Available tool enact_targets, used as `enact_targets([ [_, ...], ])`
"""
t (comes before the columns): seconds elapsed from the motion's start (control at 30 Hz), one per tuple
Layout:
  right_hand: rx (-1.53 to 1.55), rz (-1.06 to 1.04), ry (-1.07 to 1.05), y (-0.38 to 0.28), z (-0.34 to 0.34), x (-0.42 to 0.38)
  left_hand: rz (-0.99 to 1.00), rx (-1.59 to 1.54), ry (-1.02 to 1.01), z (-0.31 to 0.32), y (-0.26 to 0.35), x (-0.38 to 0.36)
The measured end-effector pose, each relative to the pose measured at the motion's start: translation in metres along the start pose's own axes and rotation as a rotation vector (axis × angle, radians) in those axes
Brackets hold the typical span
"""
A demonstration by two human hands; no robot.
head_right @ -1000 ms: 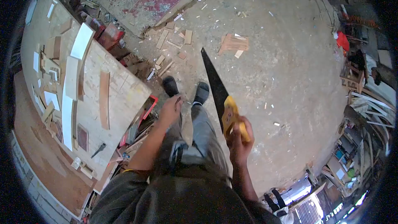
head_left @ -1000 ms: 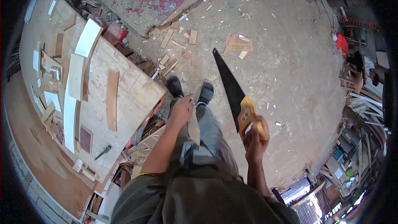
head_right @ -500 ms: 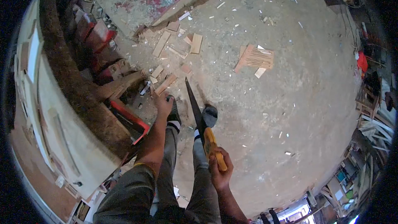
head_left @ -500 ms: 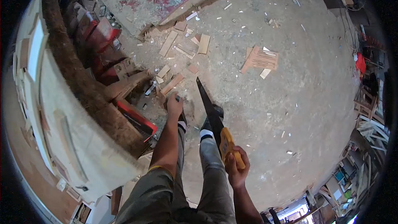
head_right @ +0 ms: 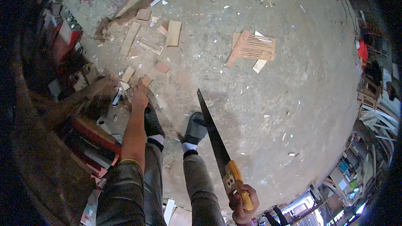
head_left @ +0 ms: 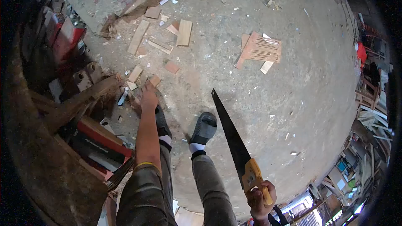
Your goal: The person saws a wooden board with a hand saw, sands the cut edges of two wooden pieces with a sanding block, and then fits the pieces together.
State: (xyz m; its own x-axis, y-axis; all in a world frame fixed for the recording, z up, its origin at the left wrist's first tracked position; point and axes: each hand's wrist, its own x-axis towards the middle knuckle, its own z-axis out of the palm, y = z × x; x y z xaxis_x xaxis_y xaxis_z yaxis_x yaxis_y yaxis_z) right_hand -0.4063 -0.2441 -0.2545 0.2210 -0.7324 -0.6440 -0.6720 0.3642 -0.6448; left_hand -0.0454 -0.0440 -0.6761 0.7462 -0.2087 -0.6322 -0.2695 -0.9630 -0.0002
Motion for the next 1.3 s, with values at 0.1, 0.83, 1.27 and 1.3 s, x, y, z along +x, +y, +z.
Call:
enact_targets([
  [0.1, -0.005, 0.030, -0.024, -0.003, -0.003, 0.004, 0.011, 0.139, 0.044, 0.025, 0.003, 0.012],
  [0.83, 0.250, -0.207, -0.088, -0.211, -0.085, -0.088, 0.205, -1.968, -0.326, -0.373, 0.113, -0.382],
  [1.27, 0.397, -0.359, -0.786, -0.377, -0.087, -0.194, 0.040, -1.709, 0.191, -0.580, -0.101, -0.565],
  [1.3, 0.382, -0.381, -0.803, -0.390, -0.076, -0.193, -0.043, -1.654, 0.273, -0.577, -0.124, -0.575],
])
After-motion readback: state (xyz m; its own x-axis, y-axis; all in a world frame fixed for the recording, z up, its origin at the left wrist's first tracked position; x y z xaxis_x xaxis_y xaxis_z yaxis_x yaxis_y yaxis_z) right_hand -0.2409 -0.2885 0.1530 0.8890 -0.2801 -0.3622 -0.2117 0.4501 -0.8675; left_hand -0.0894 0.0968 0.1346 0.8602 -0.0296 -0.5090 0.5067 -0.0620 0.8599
